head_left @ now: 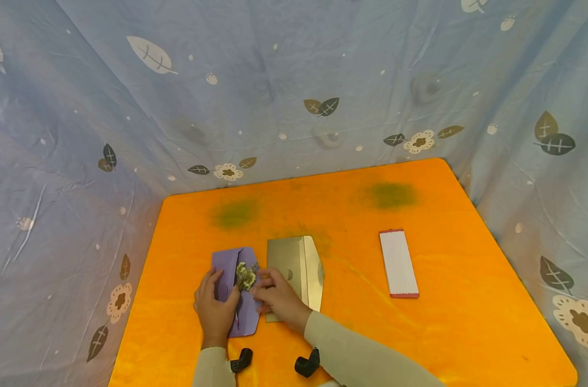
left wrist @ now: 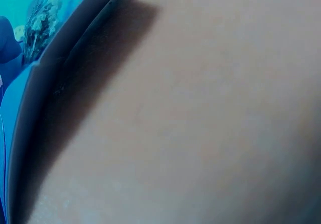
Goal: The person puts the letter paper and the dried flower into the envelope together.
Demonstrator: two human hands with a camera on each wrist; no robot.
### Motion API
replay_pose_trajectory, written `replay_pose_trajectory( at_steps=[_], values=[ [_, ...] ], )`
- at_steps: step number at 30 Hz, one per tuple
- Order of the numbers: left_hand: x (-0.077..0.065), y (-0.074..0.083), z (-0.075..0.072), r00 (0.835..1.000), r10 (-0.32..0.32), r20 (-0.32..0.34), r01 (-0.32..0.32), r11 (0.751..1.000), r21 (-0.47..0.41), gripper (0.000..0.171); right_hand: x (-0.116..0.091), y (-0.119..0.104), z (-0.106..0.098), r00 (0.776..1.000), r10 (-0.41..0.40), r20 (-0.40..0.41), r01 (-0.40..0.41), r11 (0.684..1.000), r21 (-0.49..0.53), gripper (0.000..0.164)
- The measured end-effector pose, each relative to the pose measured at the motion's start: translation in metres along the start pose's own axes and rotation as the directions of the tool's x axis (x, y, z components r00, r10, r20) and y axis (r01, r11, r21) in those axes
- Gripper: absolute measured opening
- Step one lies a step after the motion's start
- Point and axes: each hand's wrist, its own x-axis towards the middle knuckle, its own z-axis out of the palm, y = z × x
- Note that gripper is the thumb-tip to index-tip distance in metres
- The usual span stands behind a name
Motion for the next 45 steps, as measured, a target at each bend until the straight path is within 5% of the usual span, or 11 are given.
replay_pose_trajectory(
  at_steps=[9,18,26,34,45],
  values=[
    [-0.001,-0.001,0.000,1.000,0.004,0.011,-0.004,1.000,-0.001,0.055,-0.001,0.001,0.005,0.991,0.097,0.093,-0.097,0.995,0.000,0.076],
    [0.000,-0.002,0.000,1.000,0.018,0.006,-0.018,1.000,-0.001,0.056,0.000,0.003,0.009,0.998,0.049,0.047,-0.051,0.998,0.028,0.060],
    [-0.001,-0.002,0.000,1.000,0.016,0.000,-0.016,1.000,0.004,0.056,0.003,0.006,0.010,0.980,0.096,0.174,-0.110,0.991,0.076,0.069],
    [0.000,-0.002,0.001,1.000,0.022,-0.003,-0.022,1.000,0.003,0.056,0.005,0.009,0.012,0.991,0.060,0.118,-0.074,0.991,0.113,0.065],
    [0.000,-0.003,-0.001,1.000,0.025,-0.004,-0.025,1.000,0.001,0.057,0.010,0.012,0.015,0.978,0.077,0.194,-0.111,0.979,0.172,0.075]
  ],
)
